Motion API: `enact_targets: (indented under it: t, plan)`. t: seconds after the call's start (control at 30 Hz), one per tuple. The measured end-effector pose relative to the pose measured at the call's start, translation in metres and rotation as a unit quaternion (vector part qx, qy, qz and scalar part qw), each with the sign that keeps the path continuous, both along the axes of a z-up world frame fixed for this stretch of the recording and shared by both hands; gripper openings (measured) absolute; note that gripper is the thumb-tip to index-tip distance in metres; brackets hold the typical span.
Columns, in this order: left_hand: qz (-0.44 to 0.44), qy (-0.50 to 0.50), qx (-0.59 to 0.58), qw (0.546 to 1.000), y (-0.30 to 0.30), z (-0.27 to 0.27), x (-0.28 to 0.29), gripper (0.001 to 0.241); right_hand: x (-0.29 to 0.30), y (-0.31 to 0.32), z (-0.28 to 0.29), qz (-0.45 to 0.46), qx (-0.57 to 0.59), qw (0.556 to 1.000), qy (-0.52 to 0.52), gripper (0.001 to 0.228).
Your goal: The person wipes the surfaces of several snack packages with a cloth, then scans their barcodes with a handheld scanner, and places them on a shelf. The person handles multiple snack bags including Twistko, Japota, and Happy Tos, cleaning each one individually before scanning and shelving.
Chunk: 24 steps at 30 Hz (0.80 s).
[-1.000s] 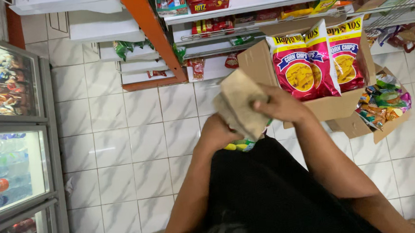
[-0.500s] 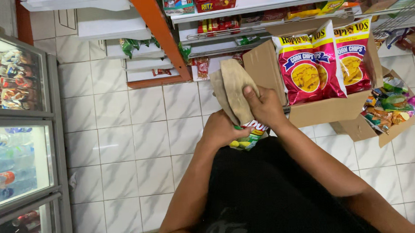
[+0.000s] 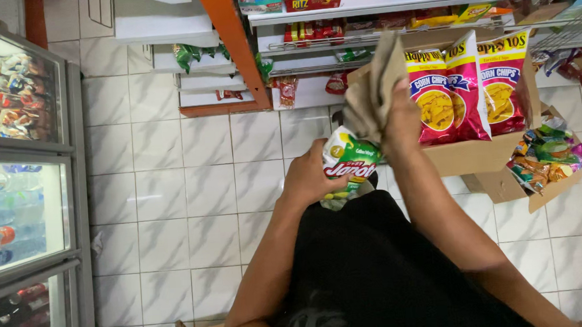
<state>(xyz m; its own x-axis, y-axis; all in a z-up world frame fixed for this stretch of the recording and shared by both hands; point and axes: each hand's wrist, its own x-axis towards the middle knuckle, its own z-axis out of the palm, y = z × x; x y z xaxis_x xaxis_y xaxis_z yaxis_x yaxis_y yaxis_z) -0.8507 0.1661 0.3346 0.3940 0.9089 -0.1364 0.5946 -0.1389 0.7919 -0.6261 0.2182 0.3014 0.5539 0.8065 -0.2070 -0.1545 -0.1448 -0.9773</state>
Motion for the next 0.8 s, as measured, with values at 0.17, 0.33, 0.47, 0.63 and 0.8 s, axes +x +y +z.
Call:
enact_targets:
  t: [0.17, 0.33, 0.47, 0.63, 0.8]
  plan:
    - [0.076, -0.047, -0.008, 0.996, -0.003, -0.003, -0.025, 0.082, 0.075, -0.002, 0.000, 0.165, 0.114, 0.978, 0.047, 0.054]
    - [0.093, -0.102, -0.024, 0.990, 0.000, 0.002, -0.026, 0.082, 0.048, -0.023, 0.021, 0.422, 0.013, 0.870, -0.254, 0.042]
    - [0.083, -0.079, -0.028, 0.993, 0.005, 0.007, -0.021, 0.085, -0.003, -0.035, 0.034, 0.409, 0.033, 0.829, -0.380, 0.036]
    - [0.095, -0.066, -0.026, 0.993, 0.006, 0.007, -0.017, 0.089, -0.025, -0.029, 0.037, 0.314, 0.005, 0.879, -0.360, 0.034]
    - [0.099, -0.114, 0.012, 0.988, 0.011, 0.006, -0.011, 0.086, -0.030, -0.027, 0.024, 0.225, 0.032, 0.941, -0.252, 0.045]
